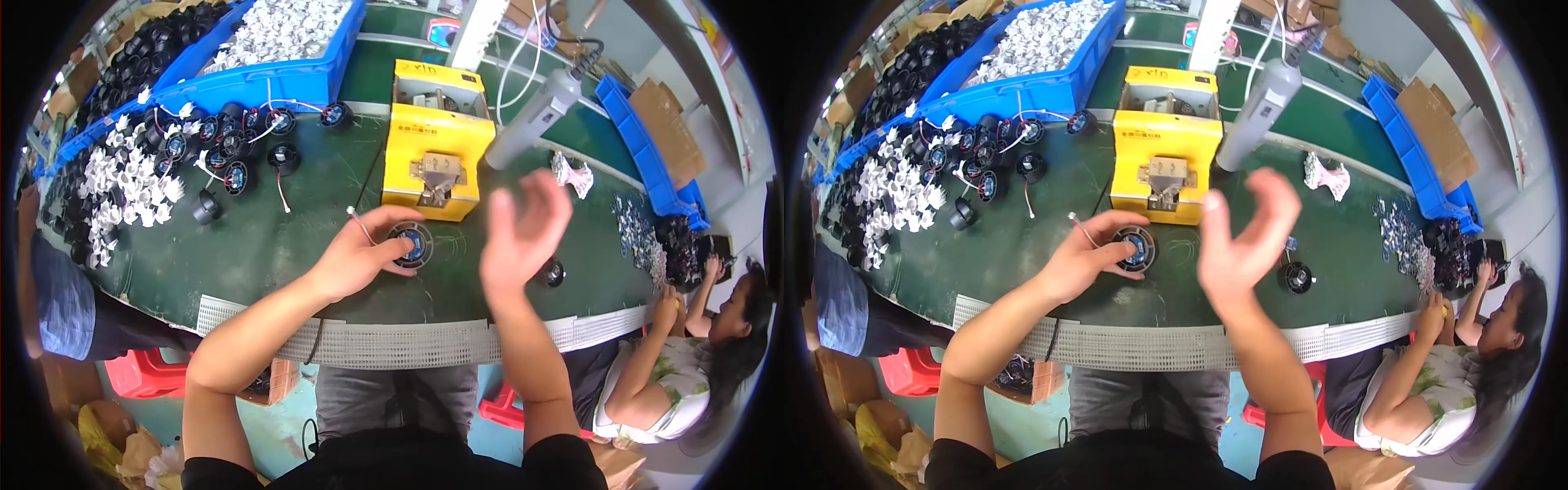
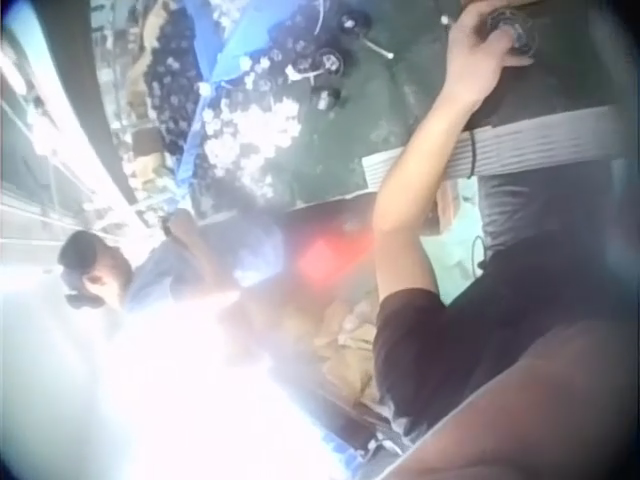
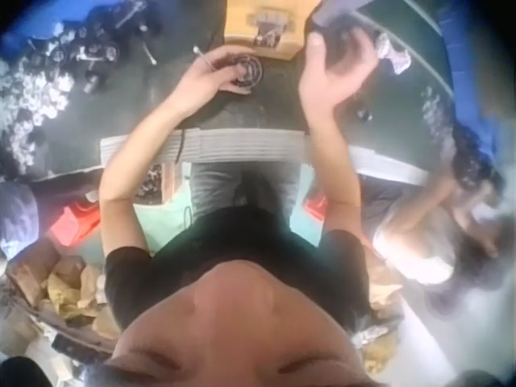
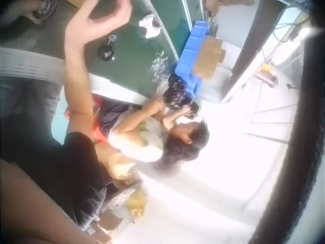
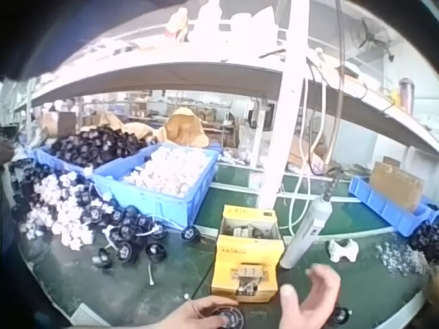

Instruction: The person assembles small electronic cooling fans by mounting components into a plastic housing and securing them with screws using an electric screwdriver.

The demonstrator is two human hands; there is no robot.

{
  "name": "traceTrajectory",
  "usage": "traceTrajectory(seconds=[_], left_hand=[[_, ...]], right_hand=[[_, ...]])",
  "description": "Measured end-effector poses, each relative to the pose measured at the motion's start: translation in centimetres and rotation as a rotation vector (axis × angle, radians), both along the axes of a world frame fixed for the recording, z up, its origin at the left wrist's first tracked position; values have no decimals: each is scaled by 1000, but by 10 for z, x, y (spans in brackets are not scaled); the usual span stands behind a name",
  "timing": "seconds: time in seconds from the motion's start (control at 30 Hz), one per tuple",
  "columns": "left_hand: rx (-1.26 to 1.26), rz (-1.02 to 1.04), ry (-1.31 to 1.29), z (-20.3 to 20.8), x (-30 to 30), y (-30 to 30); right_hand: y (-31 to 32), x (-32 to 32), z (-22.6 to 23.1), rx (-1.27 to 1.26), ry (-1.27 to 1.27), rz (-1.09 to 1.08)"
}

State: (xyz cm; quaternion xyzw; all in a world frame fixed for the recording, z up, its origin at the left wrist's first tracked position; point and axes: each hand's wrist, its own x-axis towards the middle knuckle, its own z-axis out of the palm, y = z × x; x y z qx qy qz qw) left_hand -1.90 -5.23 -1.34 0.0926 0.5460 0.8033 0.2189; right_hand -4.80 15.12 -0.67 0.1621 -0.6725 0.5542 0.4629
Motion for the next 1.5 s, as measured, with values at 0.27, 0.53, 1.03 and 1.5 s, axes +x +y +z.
traceTrajectory(seconds=[0.27,0.53,1.03,1.5], left_hand=[[-130,-107,-187,-10,-7,-3],[-215,-113,-227,-8,-7,-2],[-188,-46,-232,-10,-8,0],[-190,-42,-207,-8,-7,1]], right_hand=[[0,-38,52,17,-165,39],[-64,-35,70,-253,-194,334],[-63,11,48,-403,-277,599],[-72,23,30,-254,-324,618]])
